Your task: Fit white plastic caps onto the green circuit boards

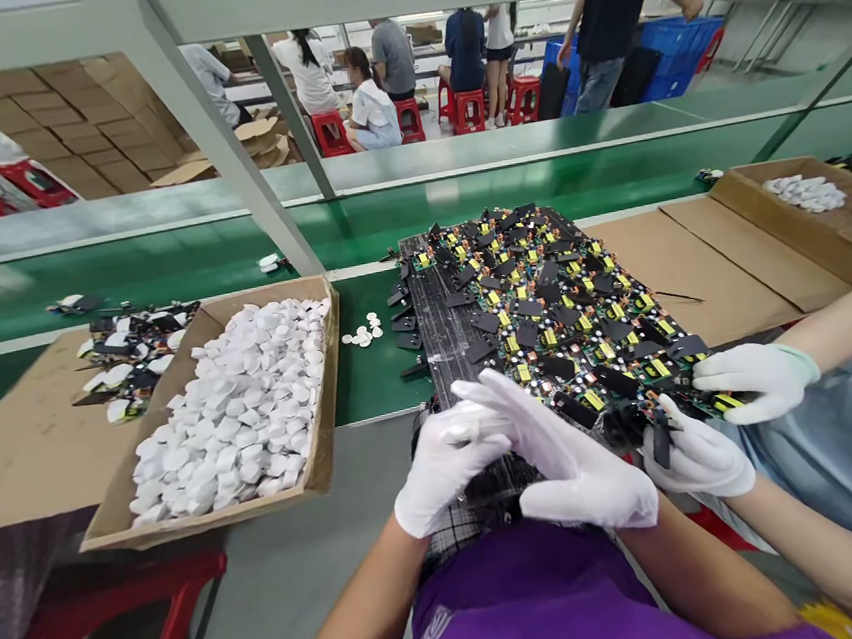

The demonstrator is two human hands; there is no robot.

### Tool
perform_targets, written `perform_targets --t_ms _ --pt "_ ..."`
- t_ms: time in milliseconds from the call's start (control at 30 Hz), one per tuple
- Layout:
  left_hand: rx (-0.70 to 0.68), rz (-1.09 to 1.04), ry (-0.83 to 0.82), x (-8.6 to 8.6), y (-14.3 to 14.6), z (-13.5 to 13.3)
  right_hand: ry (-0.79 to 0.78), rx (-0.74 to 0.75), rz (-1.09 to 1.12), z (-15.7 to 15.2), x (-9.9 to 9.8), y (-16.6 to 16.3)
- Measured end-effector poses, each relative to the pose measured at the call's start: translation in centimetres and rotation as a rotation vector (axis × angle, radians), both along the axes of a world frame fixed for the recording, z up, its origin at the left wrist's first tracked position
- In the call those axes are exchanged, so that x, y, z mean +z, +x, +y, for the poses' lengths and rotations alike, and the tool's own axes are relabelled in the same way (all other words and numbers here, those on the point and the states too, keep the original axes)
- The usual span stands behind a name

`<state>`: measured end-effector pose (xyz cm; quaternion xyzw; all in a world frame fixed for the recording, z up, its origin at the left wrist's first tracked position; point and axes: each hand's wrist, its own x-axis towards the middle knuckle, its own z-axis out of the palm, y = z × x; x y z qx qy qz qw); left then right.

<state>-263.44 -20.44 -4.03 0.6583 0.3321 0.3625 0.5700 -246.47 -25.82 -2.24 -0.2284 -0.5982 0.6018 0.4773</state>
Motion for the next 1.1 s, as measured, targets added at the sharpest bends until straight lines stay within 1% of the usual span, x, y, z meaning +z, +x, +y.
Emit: perform_targets --t_ms 67,100,167,200,267,333,367,400,467,533,633,667,733,800,833,867,933,1000,1033,1100 --pt "-0.105 0.002 -0.083 0.0 0.3 -0.1 0.037 0.048 -0.063 0.1 0.3 0.0" --pt "-0.130 0.003 -0.104 -0.1 0.3 0.0 0.041 0.055 -0.057 0.2 0.5 0.1" --pt "-0.134 -0.010 -0.087 -0.1 0.0 0.2 0.019 0.037 0.027 0.3 0.8 0.5" --pt "-0.104 -0.037 -0.068 -0.1 -0.3 0.4 0.007 0.015 0.077 0.3 0.9 0.8" --pt "0.002 -0.103 -0.029 -0.1 -0.9 0.6 -0.009 -0.017 0.112 0.3 1.2 1.3" --pt "0.098 -0.111 0.009 0.0 -1.2 0.7 -0.004 -0.007 0.067 0.2 1.3 1.7" --pt "0.107 -0.089 0.019 0.0 -1.2 0.7 0.001 0.020 0.039 0.2 1.3 1.7" --pt "0.088 -0.057 0.012 0.1 -1.1 0.6 0.008 0.058 0.012 0.3 1.3 1.7" --pt "0.010 -0.013 -0.067 0.1 -0.6 0.4 0.020 0.131 -0.017 0.4 1.2 1.3" --pt "-0.078 -0.002 -0.123 0.1 -0.1 0.3 0.021 0.171 0.003 0.6 0.9 0.9" --pt "-0.165 -0.009 -0.070 0.2 0.2 0.5 -0.005 0.140 0.098 0.9 0.4 0.6" --pt "-0.164 -0.030 -0.057 0.2 0.2 0.5 -0.017 0.127 0.124 0.9 0.3 0.7" --pt "-0.100 -0.076 -0.061 0.3 0.1 0.6 -0.037 0.105 0.147 0.8 0.3 1.1" --pt "-0.041 -0.080 -0.058 0.3 0.2 0.5 -0.014 0.099 0.112 0.7 0.6 1.6" --pt "-0.049 -0.066 -0.058 0.3 0.3 0.4 0.006 0.106 0.077 0.7 0.8 1.7" --pt "-0.097 -0.047 -0.067 0.2 0.4 0.3 0.022 0.122 0.041 0.7 0.9 1.8" --pt "-0.239 -0.023 -0.098 0.1 0.6 0.2 0.070 0.129 -0.053 1.0 1.1 1.5" --pt "-0.334 0.007 -0.107 0.0 0.6 0.2 0.157 0.064 -0.157 1.4 0.8 0.9" --pt "-0.343 0.014 -0.100 0.1 0.5 0.2 0.205 0.013 -0.204 1.6 0.5 0.8" --pt "-0.270 -0.005 -0.065 0.1 0.2 0.4 0.281 -0.096 -0.270 1.5 -0.5 1.3"
